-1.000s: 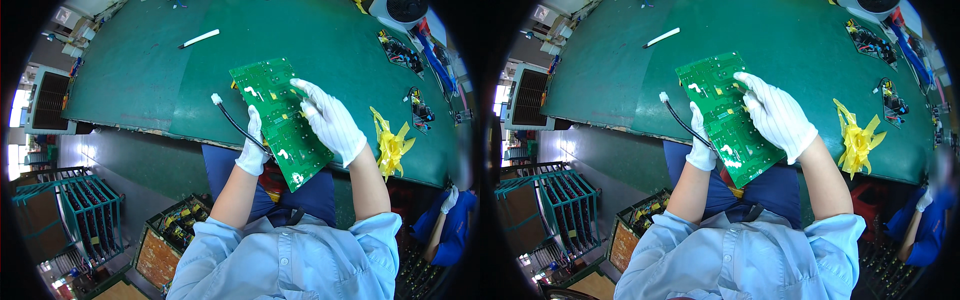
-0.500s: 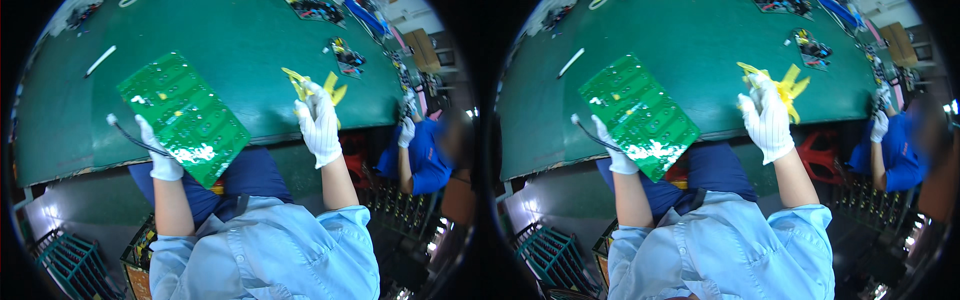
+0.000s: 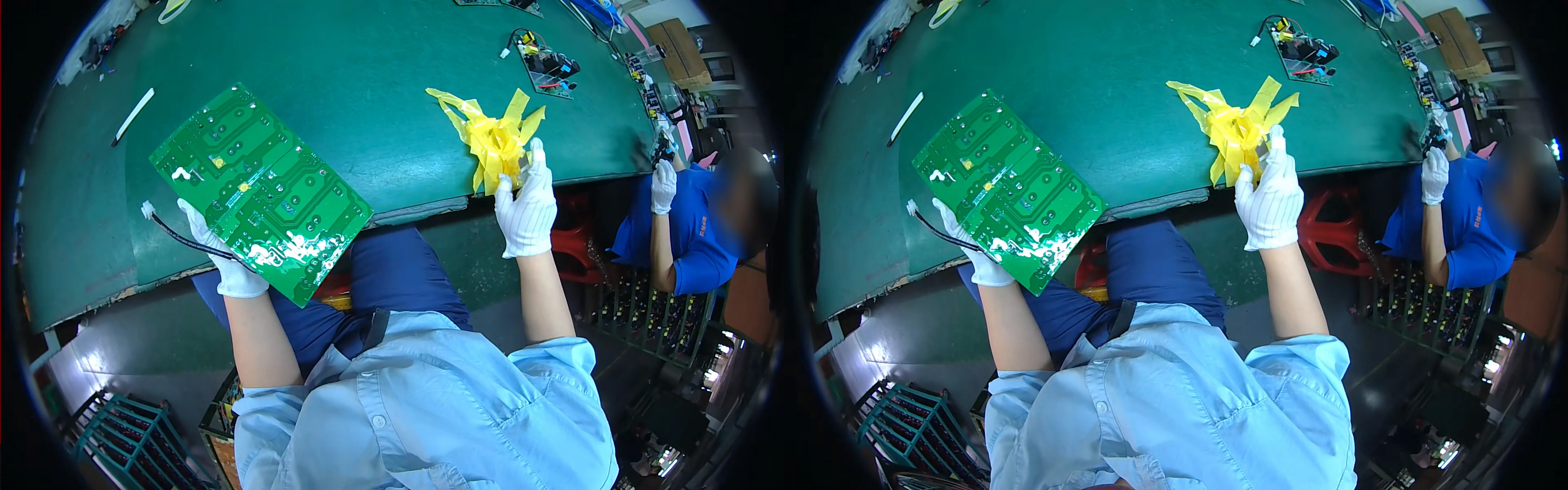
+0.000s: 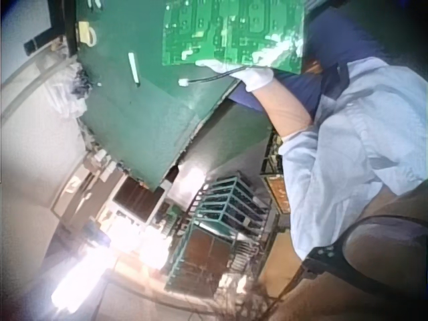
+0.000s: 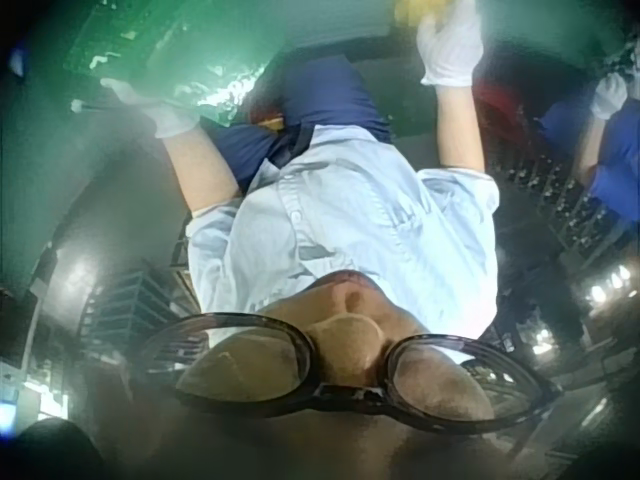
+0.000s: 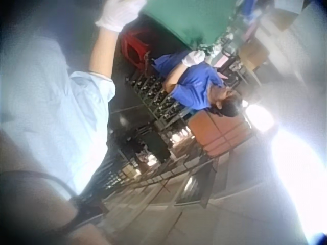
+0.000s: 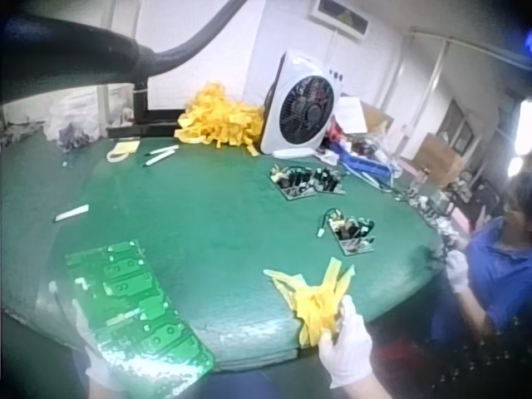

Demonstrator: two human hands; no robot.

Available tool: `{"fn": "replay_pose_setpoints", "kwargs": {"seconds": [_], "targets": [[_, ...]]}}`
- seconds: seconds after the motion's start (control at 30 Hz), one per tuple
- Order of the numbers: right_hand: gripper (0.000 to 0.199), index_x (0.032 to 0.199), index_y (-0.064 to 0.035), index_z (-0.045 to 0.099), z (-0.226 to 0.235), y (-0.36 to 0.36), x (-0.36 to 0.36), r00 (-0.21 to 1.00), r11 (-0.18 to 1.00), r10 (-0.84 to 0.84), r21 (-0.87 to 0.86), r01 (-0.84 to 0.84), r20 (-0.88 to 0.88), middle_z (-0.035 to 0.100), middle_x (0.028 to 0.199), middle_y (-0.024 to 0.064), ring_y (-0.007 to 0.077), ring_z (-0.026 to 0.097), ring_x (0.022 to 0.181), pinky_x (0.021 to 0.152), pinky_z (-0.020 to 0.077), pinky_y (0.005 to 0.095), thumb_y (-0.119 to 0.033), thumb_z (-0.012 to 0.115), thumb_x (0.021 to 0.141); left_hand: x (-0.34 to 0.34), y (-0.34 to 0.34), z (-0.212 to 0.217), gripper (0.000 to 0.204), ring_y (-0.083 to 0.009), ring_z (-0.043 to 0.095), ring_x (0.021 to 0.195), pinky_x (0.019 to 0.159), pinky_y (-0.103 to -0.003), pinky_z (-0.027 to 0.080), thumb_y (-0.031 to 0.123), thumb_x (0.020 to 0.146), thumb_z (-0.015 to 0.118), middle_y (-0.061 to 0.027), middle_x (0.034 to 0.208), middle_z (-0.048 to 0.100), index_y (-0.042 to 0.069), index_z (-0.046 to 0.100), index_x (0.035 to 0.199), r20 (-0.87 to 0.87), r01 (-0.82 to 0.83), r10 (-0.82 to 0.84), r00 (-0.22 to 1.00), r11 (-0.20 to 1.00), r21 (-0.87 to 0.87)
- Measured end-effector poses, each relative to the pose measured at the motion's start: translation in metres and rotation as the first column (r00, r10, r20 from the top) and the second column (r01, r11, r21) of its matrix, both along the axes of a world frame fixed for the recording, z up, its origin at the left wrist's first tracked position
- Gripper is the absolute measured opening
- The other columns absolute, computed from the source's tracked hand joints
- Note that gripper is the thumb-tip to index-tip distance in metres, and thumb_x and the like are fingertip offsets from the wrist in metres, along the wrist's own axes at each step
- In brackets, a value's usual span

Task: Assembling and inspecting electronic components on printed circuit boards at a factory workbench.

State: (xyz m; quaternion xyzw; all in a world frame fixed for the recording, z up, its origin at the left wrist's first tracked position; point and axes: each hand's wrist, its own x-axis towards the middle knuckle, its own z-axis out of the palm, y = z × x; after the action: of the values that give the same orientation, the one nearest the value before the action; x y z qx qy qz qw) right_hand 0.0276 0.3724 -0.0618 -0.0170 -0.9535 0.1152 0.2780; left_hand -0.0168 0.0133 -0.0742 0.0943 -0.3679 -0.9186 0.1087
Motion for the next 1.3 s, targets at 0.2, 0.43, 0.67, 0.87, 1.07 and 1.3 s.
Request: {"fn": "replay_pose_setpoints", "kwargs": {"seconds": [0.2, 0.43, 0.67, 0.87, 1.07, 1.3], "targets": [[0.075, 0.14, -0.0015, 0.035, -0.006, -0.002, -0.005, 1.0, 0.997, 0.023, 0.071, -0.021, -0.019, 0.06, 0.089, 0.0121, 0.0285, 0.062, 0.073, 0.057, 0.0526, 0.0349, 0.004, 0.058, 0.07, 0.001, 0.0, 0.001, 0.049, -0.0246, 0.056, 0.113, 0.09, -0.04, 0.053, 0.045, 0.1, 0.036, -0.0088, 0.129, 0.052, 0.012, 0.041, 0.137, -0.001, -0.007, 0.007, 1.0, 1.0, 0.012], [0.077, 0.144, -0.0016, 0.029, -0.011, 0.0, 0.011, 0.999, 0.999, -0.039, 0.016, 0.04, -0.032, 0.055, 0.102, 0.0194, 0.0354, 0.06, 0.087, 0.071, 0.052, 0.0393, 0.006, 0.054, 0.072, -0.003, -0.013, -0.01, 0.05, -0.0245, 0.055, 0.114, 0.091, -0.041, 0.051, 0.046, 0.1, 0.035, -0.0092, 0.13, 0.051, 0.012, 0.04, 0.137, -0.033, 0.034, -0.035, 0.999, 0.999, -0.016], [0.067, 0.14, 0.0034, 0.032, -0.016, 0.019, 0.012, 0.991, 0.932, 0.019, -0.356, -0.065, -0.131, 0.05, 0.125, 0.0199, 0.0317, 0.057, 0.106, 0.09, 0.0476, 0.0364, 0.008, 0.049, 0.075, 0.0, -0.009, -0.007, 0.049, -0.0248, 0.055, 0.113, 0.091, -0.041, 0.051, 0.045, 0.1, 0.035, -0.0093, 0.13, 0.051, 0.012, 0.041, 0.137, -0.025, 0.041, -0.041, 0.999, 0.999, 0.0], [0.072, 0.144, -0.0054, 0.029, -0.002, 0.026, 0.001, 0.989, 0.986, -0.05, -0.152, 0.071, 0.14, 0.054, 0.109, 0.0193, 0.0362, 0.06, 0.091, 0.076, 0.0511, 0.0399, 0.001, 0.056, 0.077, -0.001, -0.013, -0.01, 0.051, -0.025, 0.055, 0.114, 0.091, -0.042, 0.051, 0.046, 0.1, 0.035, -0.0094, 0.13, 0.051, 0.013, 0.041, 0.137, -0.022, 0.038, -0.037, 0.999, 0.999, 0.017], [0.074, 0.145, -0.008, 0.028, 0.001, 0.03, -0.006, 0.97, 0.986, -0.166, 0.035, 0.163, 0.18, 0.055, 0.096, 0.0157, 0.0353, 0.06, 0.078, 0.064, 0.0509, 0.043, -0.002, 0.057, 0.078, -0.001, -0.012, -0.009, 0.05, -0.0248, 0.056, 0.113, 0.091, -0.041, 0.052, 0.046, 0.1, 0.034, -0.0092, 0.129, 0.052, 0.012, 0.041, 0.136, -0.037, 0.049, -0.049, 0.998, 0.999, -0.01], [0.074, 0.144, -0.0089, 0.029, -0.006, 0.044, 0.0, 0.974, 0.979, -0.197, 0.068, 0.19, 0.112, 0.056, 0.093, 0.0158, 0.037, 0.06, 0.076, 0.062, 0.0507, 0.0445, -0.002, 0.057, 0.077, -0.005, -0.015, -0.017, 0.058, -0.0305, 0.052, 0.118, 0.093, -0.048, 0.049, 0.051, 0.097, 0.038, -0.0133, 0.136, 0.046, 0.011, 0.039, 0.139, 0.037, -0.017, 0.02, 0.999, 0.998, -0.068]]}}
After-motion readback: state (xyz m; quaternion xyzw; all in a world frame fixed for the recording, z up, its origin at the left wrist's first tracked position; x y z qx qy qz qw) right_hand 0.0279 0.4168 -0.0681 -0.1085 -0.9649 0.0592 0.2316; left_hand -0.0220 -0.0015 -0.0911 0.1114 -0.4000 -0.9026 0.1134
